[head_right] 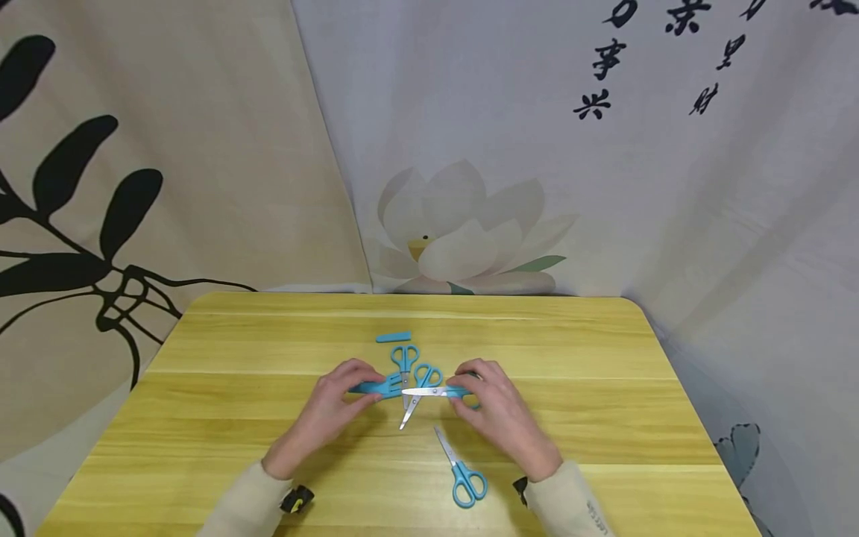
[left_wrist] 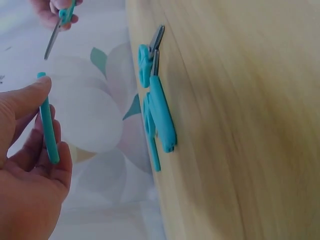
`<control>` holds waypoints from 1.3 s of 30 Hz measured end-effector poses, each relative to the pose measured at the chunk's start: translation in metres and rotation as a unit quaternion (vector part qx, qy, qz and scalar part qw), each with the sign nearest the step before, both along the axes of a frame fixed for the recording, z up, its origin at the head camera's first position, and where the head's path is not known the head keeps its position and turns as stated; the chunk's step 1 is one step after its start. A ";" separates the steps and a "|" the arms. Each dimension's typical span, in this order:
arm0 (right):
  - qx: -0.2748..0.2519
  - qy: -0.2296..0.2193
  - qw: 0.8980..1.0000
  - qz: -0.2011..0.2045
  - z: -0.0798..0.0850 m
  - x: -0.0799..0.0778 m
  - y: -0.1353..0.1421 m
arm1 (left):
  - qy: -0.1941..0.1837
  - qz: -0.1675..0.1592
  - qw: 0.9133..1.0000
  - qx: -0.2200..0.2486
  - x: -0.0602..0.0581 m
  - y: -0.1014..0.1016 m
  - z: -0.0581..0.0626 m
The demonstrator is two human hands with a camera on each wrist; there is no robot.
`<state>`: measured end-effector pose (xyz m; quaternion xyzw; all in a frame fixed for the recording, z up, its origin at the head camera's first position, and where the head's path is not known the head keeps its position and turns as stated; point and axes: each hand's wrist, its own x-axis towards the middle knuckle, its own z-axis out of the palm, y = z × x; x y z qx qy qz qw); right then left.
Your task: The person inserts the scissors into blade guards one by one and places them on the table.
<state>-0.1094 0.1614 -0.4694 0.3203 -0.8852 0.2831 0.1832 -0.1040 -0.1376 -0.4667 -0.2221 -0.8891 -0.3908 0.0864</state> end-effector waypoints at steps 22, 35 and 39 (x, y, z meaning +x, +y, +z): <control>0.007 -0.007 1.000 -0.013 0.003 0.003 -0.008 | -0.008 -0.008 1.000 0.010 0.004 0.013 -0.001; 0.009 -0.006 1.000 -0.016 0.004 0.003 -0.012 | 0.013 -0.015 1.000 0.008 0.002 0.016 -0.005; 0.012 -0.014 1.000 -0.017 0.004 0.003 -0.014 | 0.020 -0.022 1.000 0.008 0.001 0.018 -0.006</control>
